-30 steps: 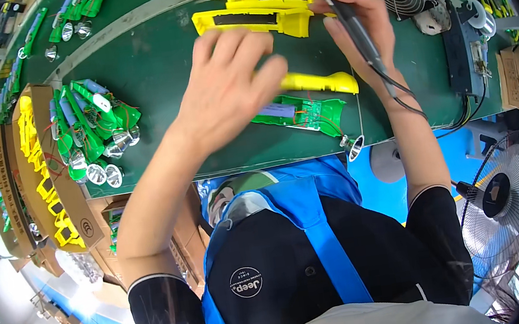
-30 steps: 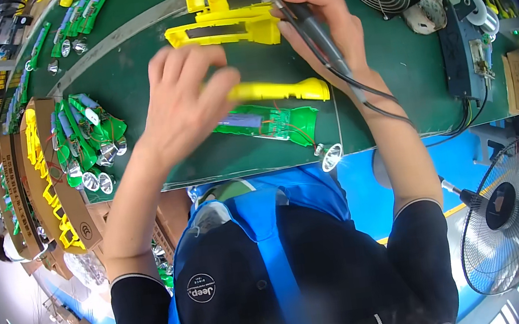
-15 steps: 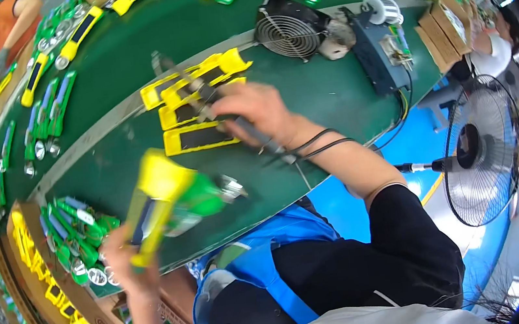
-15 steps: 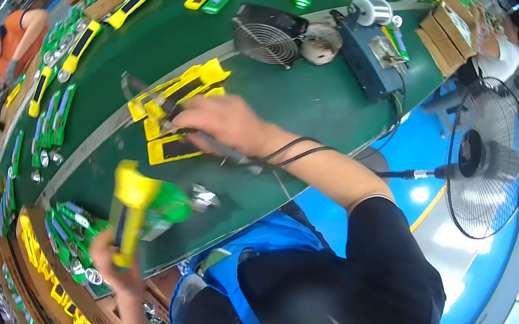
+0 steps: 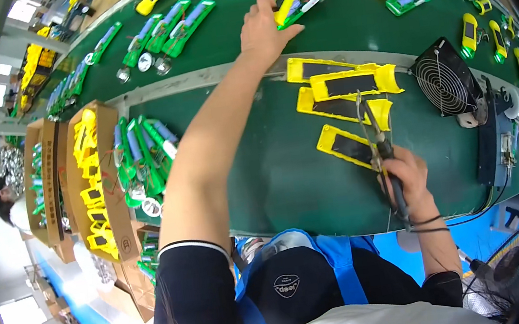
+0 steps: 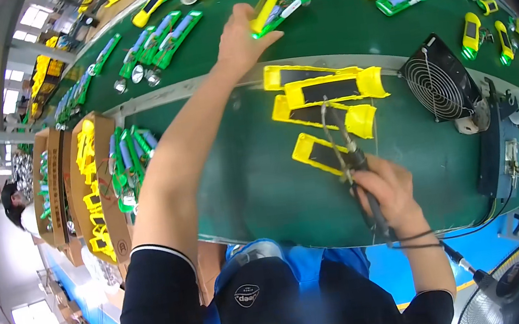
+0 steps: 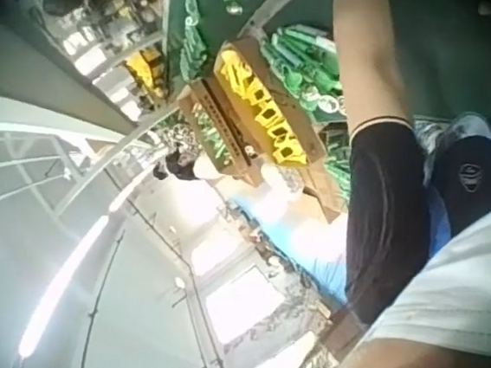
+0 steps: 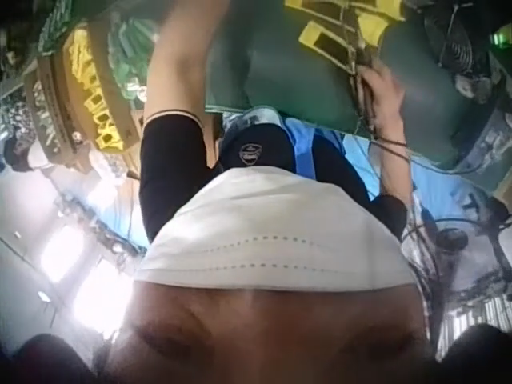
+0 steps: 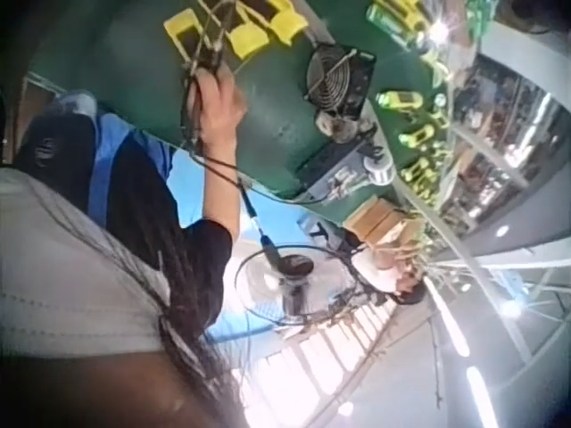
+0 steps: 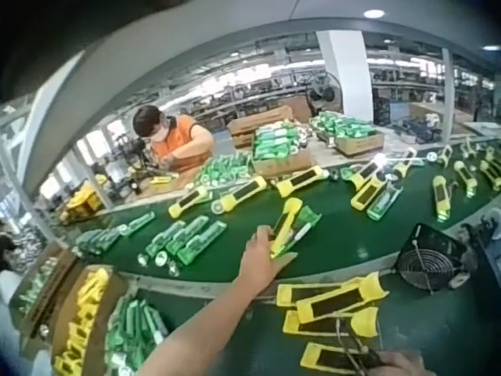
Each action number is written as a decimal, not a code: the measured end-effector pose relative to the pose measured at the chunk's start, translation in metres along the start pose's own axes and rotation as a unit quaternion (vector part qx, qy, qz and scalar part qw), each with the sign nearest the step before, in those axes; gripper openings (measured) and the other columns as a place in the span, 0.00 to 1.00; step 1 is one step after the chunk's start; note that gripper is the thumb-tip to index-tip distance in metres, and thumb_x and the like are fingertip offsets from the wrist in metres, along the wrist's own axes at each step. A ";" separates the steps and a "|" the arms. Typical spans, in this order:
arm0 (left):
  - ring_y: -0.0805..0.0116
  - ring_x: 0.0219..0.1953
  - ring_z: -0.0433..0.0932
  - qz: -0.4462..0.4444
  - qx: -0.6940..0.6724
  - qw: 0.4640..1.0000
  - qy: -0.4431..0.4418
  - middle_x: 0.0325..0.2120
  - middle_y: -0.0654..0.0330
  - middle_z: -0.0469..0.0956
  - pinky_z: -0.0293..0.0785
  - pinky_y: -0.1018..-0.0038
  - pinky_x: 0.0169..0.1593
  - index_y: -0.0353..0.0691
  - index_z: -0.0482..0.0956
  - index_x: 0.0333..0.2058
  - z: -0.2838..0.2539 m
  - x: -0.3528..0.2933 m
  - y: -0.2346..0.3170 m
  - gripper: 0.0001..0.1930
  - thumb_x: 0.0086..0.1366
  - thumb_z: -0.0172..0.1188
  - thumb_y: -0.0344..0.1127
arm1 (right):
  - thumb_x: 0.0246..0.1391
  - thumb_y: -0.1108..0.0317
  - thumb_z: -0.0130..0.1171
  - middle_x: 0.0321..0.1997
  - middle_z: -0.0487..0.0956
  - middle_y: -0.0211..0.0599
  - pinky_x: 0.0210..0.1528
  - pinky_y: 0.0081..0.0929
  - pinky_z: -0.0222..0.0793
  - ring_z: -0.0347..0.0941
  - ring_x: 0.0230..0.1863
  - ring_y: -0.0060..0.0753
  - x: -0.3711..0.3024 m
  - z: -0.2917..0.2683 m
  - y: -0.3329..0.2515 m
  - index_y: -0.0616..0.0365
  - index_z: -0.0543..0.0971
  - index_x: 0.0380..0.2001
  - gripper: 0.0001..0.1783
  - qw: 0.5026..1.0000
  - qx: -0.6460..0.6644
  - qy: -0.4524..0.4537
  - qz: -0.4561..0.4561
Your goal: Soldering internal wiring and circuit boards during the assembly of hand-held flashlights.
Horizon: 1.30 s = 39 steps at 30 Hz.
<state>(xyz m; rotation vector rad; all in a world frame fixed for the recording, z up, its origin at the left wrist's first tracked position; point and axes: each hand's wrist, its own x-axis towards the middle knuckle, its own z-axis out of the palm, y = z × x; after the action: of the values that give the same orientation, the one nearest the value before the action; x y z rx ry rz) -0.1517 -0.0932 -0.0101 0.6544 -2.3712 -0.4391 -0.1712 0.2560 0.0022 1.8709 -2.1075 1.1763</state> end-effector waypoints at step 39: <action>0.60 0.29 0.73 0.211 -0.222 0.931 -0.200 0.29 0.59 0.74 0.71 0.70 0.31 0.39 0.75 0.34 -0.091 -0.181 0.102 0.13 0.47 0.60 0.22 | 0.54 0.61 0.50 0.32 0.71 0.45 0.32 0.23 0.61 0.62 0.26 0.25 -0.088 -0.009 -0.019 0.59 0.66 0.34 0.13 0.731 0.581 0.216 0.284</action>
<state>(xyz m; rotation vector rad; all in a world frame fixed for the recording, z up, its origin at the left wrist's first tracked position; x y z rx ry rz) -0.0047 0.0781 0.0165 -0.1741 -2.5555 -0.9427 -0.1369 0.3331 -0.0290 0.7528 -1.7255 3.2055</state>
